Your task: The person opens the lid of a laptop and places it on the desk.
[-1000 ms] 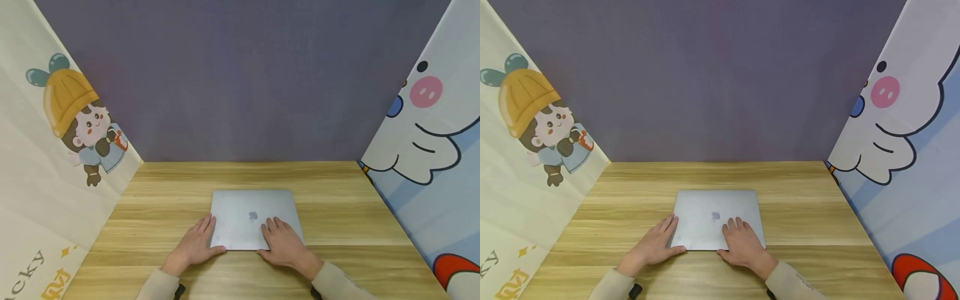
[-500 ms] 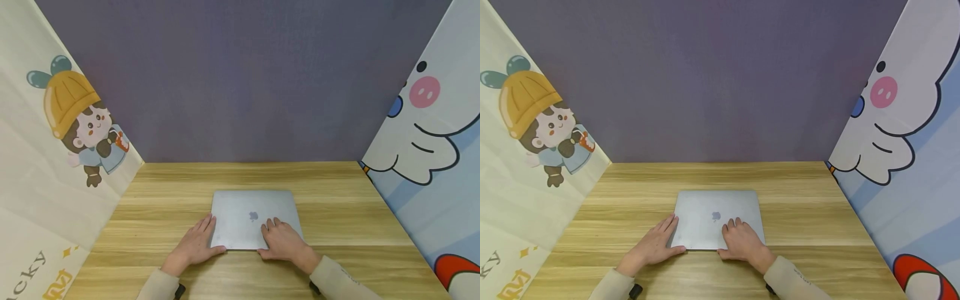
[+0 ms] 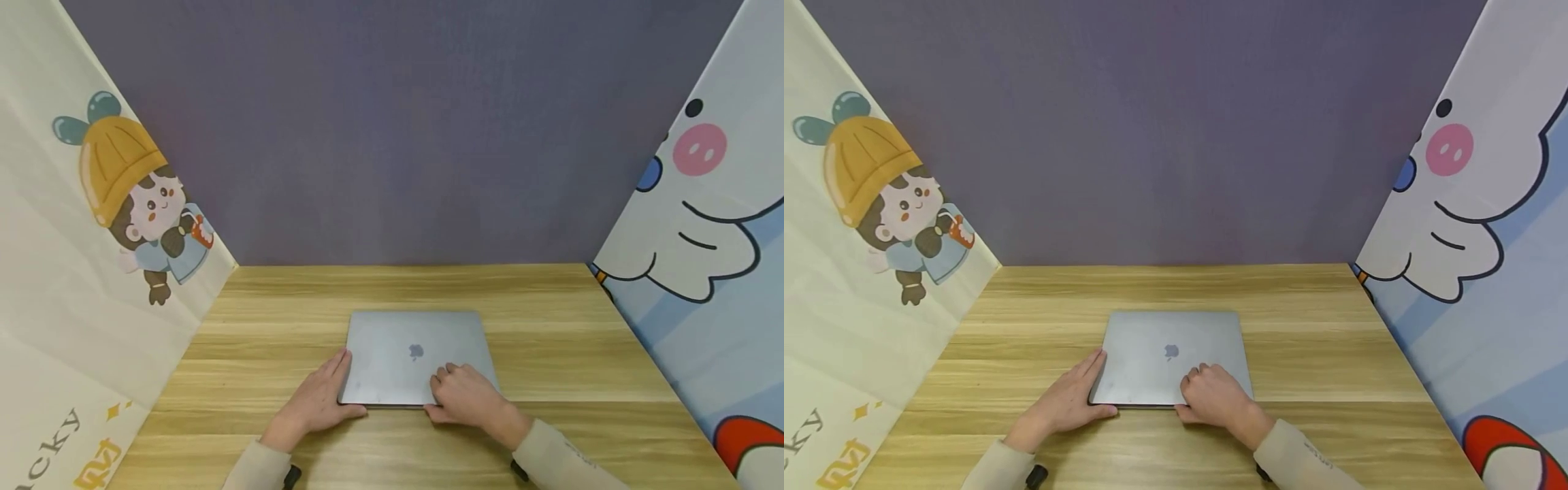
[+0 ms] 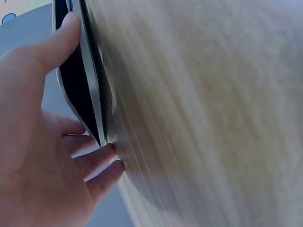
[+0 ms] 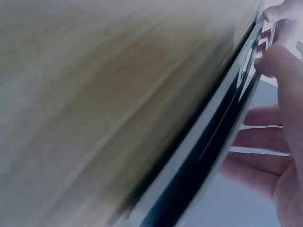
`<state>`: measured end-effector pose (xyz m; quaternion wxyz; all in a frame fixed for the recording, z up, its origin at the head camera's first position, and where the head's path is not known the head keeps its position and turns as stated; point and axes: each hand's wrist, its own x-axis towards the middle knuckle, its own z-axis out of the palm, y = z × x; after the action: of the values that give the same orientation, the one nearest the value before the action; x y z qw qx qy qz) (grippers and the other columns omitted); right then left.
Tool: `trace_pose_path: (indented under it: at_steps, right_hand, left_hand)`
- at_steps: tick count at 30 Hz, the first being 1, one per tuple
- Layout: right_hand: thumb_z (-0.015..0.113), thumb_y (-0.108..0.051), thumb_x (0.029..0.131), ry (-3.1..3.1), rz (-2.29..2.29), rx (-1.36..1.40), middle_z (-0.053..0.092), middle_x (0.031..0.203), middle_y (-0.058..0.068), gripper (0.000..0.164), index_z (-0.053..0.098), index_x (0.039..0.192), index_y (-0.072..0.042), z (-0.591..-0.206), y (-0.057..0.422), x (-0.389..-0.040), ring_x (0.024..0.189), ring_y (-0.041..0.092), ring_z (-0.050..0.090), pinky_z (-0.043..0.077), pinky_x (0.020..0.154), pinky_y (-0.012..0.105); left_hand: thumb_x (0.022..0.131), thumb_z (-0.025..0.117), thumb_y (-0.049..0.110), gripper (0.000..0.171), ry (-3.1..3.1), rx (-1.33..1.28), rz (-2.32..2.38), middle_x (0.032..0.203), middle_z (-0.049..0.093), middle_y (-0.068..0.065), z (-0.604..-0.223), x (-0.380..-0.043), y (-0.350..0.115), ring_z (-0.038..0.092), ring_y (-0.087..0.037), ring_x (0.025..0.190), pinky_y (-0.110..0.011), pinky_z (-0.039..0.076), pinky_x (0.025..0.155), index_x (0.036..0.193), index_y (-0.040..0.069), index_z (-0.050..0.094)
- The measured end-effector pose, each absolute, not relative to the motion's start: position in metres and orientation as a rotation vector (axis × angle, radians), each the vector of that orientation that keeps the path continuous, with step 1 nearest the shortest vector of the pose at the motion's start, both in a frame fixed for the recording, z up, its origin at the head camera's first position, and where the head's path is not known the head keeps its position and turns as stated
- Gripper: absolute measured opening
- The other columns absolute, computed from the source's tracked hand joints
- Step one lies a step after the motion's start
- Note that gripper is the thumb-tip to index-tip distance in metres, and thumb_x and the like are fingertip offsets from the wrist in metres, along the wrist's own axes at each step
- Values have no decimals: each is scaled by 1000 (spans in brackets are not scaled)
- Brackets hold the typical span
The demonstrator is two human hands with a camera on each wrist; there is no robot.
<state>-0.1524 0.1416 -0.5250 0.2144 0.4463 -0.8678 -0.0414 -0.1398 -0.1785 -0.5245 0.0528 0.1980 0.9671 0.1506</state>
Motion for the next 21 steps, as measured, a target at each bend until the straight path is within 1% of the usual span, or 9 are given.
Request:
trace_pose_path:
  at_steps: [6, 11, 15, 21]
  right_hand:
    - [72, -46, 85, -2301, -83, 1262, 52, 59, -3, 42, 53, 63, -15, -526, 143, -152, 50, 13, 50, 43, 38, 27]
    - [71, -38, 83, -2194, -63, 1263, 52, 59, -3, 35, 53, 63, -15, -526, 144, -153, 49, 13, 50, 43, 38, 27]
    - [69, -33, 82, -2125, -52, 1260, 54, 61, -2, 29, 56, 65, -14, -524, 145, -155, 50, 13, 52, 44, 38, 26]
    - [64, -31, 88, -2101, -59, 1267, 60, 65, 0, 27, 62, 69, -12, -522, 147, -154, 53, 13, 57, 48, 41, 26]
  left_hand:
    - [85, 70, 66, 112, 2946, 589, 470, 163, 27, -26, -525, -140, -180, 33, -42, 147, -57, 34, 116, 157, -7, 24]
    - [87, 69, 64, 113, 2912, 565, 551, 163, 24, -26, -523, -140, -182, 29, -41, 149, -57, 29, 118, 158, -8, 19]
    - [86, 67, 68, 117, 2893, 518, 630, 164, 21, -25, -522, -142, -184, 26, -41, 150, -57, 27, 119, 160, -5, 15]
    - [86, 66, 69, 116, 2886, 545, 644, 165, 19, -24, -523, -143, -184, 24, -40, 151, -56, 26, 120, 162, 0, 11]
